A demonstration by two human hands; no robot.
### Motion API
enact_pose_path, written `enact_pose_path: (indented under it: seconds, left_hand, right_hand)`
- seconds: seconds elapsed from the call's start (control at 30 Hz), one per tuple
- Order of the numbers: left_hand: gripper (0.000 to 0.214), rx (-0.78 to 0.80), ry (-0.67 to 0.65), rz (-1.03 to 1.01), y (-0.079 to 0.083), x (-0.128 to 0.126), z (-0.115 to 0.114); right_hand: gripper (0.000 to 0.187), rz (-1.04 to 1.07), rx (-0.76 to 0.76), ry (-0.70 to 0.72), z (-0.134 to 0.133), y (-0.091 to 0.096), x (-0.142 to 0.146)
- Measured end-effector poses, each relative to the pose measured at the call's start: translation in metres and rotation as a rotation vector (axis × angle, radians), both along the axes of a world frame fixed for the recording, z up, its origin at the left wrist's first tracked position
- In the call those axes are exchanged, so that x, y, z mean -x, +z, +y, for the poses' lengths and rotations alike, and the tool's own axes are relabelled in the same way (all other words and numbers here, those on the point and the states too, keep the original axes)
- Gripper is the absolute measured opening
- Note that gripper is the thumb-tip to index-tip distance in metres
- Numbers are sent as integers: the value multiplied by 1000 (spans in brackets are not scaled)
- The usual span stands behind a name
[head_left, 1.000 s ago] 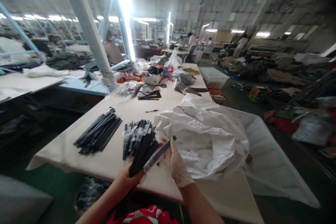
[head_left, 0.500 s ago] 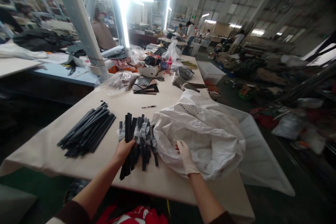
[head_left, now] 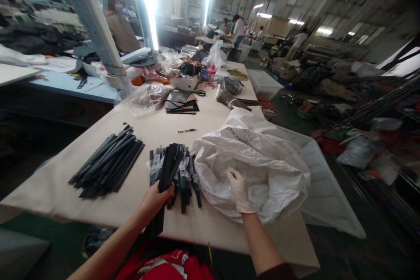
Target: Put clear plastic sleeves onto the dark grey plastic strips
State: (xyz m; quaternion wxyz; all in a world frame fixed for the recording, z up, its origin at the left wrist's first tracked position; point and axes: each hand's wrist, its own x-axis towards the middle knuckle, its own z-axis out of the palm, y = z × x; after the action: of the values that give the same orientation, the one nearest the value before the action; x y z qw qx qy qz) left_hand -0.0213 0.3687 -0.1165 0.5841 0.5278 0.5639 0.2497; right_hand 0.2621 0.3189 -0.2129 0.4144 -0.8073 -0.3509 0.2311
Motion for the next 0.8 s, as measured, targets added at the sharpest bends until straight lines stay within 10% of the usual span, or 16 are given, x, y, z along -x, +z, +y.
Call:
enact_pose_path:
  seconds: [0.2, 0.47, 0.67, 0.8]
  left_hand:
    - [32, 252, -216, -272, 22, -51, -34]
    - [30, 451, -133, -379, 17, -74, -59]
    - [23, 278, -177, -288, 32, -85, -77]
    - [25, 99, -136, -261, 34, -95, -83]
  right_hand:
    - [24, 75, -409, 268, -38, 77, 53]
    - [30, -13, -202, 774, -116, 103, 87]
    - [33, 261, -76, 714, -146, 104, 71]
    - [52, 632, -133, 356, -148, 97, 60]
